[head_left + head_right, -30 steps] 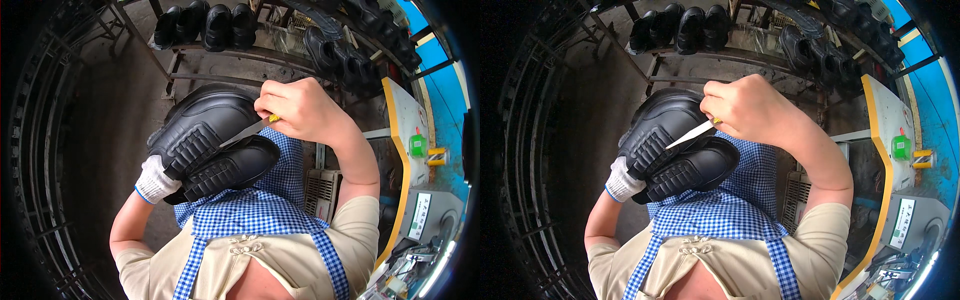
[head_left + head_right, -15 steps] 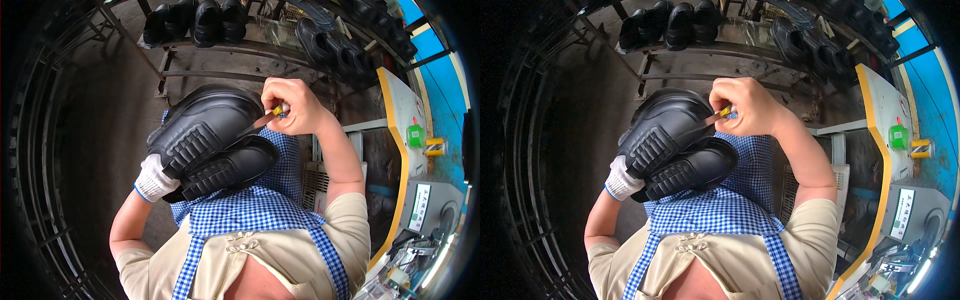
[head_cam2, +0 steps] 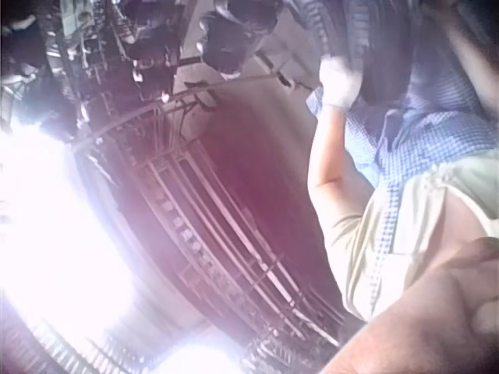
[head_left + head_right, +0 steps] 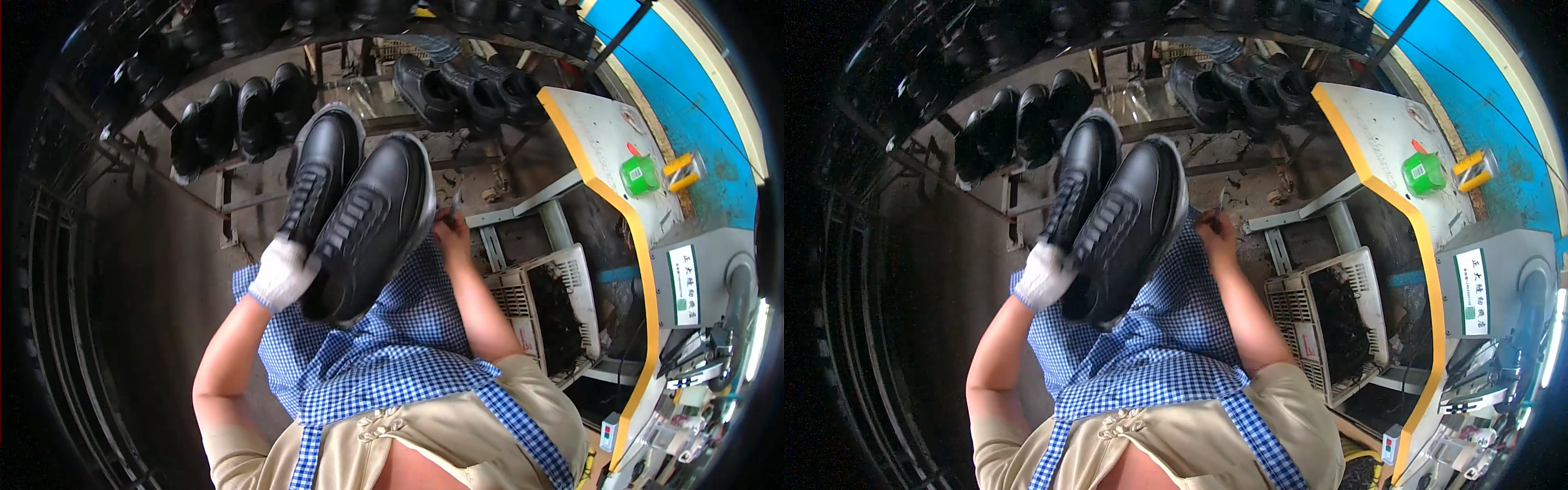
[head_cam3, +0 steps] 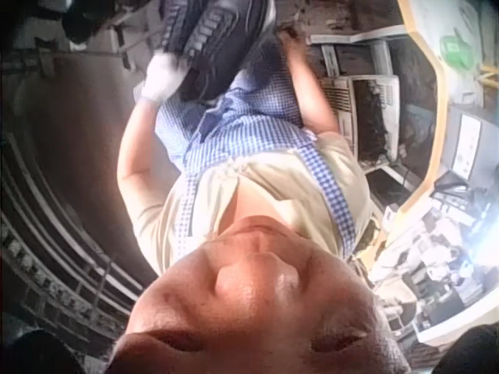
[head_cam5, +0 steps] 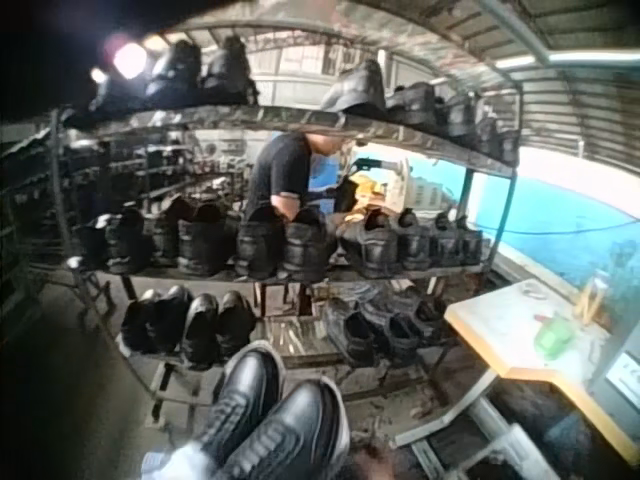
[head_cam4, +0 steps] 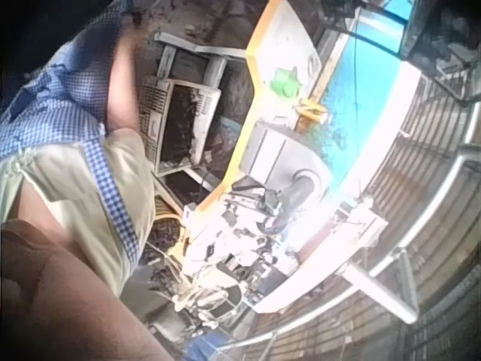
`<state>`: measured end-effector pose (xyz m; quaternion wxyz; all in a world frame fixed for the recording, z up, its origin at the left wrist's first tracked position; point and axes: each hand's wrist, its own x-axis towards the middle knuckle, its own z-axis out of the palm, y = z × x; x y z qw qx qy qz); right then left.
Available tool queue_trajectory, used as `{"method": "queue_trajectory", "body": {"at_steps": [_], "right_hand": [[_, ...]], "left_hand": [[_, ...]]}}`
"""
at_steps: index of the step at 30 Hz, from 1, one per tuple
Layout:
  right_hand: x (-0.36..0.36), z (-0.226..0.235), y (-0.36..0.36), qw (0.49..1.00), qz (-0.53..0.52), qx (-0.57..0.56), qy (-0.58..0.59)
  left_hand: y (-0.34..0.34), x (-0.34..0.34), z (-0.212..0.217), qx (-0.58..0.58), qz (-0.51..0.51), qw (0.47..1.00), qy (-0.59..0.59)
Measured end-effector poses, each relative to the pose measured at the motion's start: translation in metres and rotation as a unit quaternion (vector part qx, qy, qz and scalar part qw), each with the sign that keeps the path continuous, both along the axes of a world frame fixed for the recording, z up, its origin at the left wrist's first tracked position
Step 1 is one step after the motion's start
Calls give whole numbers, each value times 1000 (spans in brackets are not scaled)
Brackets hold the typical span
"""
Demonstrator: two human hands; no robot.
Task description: The person uses a small knife to trim excess material from the edges of black shoes. They pick up shoes from a rack, hold them in their left hand, and scrape the seams with the knife in their right hand before placing them back on the rack.
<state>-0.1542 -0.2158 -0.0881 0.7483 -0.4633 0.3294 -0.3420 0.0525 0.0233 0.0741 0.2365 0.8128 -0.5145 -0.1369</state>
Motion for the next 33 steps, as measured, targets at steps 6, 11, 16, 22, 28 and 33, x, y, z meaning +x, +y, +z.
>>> {"method": "queue_trajectory", "body": {"at_steps": [6,11,16,22,28,33], "right_hand": [[8,3,-6,996,-62,-24,60],[-1,-11,-66,982,-82,-141,98],[4,-28,-105,976,-74,-180,102],[-9,-45,-154,967,-141,-149,149],[13,-19,-221,967,-159,12,198],[52,-17,-227,972,-163,34,169]], "left_hand": [[-148,50,10,105,161,977,87],[-257,145,-42,145,64,981,-110],[-310,223,-89,171,168,967,-81],[-311,167,-44,185,93,958,-200],[-357,77,-6,-83,-4,996,-7],[-423,84,-75,23,97,960,262]]}}
